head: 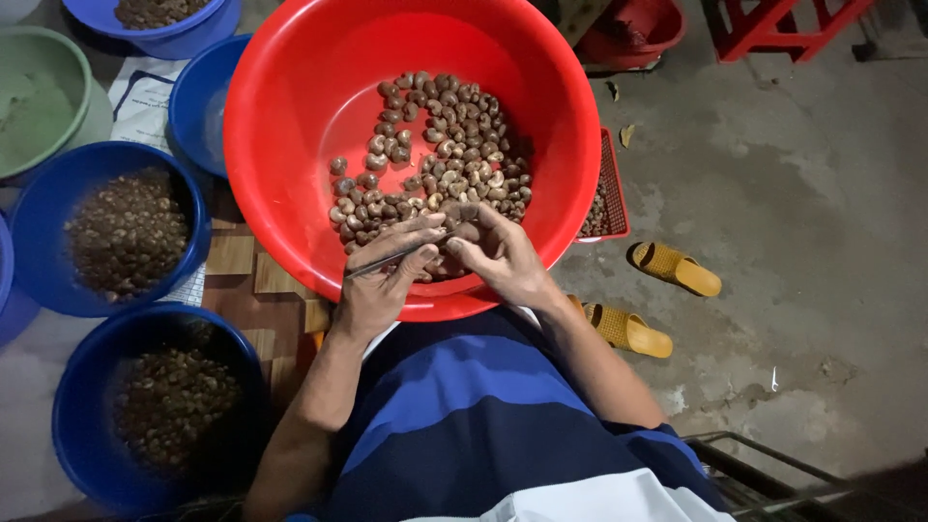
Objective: A person uses a small metal blade to scrape the outer surface of nuts held in a large red bowl.
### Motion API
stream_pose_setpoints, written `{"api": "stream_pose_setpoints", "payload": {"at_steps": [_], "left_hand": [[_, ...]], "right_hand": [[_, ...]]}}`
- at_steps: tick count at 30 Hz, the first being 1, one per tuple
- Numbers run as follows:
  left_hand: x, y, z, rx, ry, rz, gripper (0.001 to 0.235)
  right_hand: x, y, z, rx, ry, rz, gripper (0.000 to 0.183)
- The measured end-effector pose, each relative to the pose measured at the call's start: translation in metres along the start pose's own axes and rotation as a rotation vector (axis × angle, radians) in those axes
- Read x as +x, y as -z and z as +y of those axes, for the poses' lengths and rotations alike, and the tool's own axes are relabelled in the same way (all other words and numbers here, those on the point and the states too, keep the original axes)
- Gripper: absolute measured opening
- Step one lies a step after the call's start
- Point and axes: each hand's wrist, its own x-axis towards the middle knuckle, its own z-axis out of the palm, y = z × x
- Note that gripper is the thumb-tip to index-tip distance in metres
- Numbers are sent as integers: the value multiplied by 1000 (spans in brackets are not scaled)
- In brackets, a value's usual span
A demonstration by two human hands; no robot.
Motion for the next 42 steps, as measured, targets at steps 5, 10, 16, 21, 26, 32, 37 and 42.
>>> {"api": "stream_pose_setpoints", "payload": {"at_steps": [5, 10, 16, 21, 26, 32, 37, 42], "left_hand": [[-3, 2, -6, 31, -16, -2, 16], [-2, 3, -5, 70, -25, -10, 17], [-1, 1, 0, 84, -15, -24, 16], [-2, 2, -1, 23, -10, -28, 17], [-1, 1, -3, 11, -32, 5, 15], [-1, 1, -1, 5, -18, 19, 16], [0, 2, 2, 39, -33, 20, 15], [-3, 5, -5, 14, -51, 55, 14]], "right_hand": [[3, -2, -20, 45, -52, -7, 30], [3, 3, -21, -50, -56, -41, 31], [0, -4, -30, -132, -33, -59, 38], [-1, -5, -27, -18, -16, -81, 39], [0, -2, -15, 15, 33, -85, 41], [1, 4, -10, 46, 33, -82, 40], [0, 8, 0, 110, -16, -93, 41], [1, 2, -10, 108, -33, -103, 40]]}}
